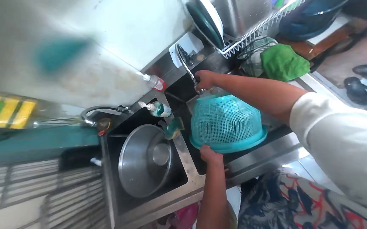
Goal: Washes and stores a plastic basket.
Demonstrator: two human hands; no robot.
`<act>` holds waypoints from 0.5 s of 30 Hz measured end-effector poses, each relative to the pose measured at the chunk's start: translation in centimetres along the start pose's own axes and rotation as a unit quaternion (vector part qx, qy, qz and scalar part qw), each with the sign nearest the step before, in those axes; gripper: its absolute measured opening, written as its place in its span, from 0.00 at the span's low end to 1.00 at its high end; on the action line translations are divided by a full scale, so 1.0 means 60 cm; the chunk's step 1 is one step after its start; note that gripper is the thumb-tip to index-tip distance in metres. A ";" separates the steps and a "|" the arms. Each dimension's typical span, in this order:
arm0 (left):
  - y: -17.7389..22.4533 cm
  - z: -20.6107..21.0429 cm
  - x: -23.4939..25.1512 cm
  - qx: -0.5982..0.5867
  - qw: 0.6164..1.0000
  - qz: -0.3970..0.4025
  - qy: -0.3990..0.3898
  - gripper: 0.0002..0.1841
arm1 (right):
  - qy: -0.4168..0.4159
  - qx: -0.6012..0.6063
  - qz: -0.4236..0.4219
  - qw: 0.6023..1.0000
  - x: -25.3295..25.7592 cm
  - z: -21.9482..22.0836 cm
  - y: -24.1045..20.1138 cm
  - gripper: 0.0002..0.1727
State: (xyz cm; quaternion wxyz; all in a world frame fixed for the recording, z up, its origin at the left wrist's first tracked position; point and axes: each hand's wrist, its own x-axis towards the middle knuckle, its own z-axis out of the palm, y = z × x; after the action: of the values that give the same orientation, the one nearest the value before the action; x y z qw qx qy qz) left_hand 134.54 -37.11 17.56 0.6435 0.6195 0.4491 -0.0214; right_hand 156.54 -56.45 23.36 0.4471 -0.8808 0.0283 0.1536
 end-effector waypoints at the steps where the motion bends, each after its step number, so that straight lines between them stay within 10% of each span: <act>1: -0.003 0.000 0.009 0.016 1.000 0.006 -0.003 0.16 | -0.004 0.000 -0.002 1.000 -0.004 -0.003 -0.002 0.25; 15: -0.037 -0.044 0.114 -0.042 0.992 0.034 -0.112 0.14 | -0.012 0.021 -0.033 0.999 -0.019 -0.021 0.007 0.24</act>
State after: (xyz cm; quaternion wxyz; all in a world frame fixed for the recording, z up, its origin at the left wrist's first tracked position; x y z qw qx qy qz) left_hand 135.86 -31.88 12.14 0.7159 0.6002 0.3532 -0.0500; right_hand 155.70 -57.79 24.08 0.4708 -0.8696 -0.0033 0.1487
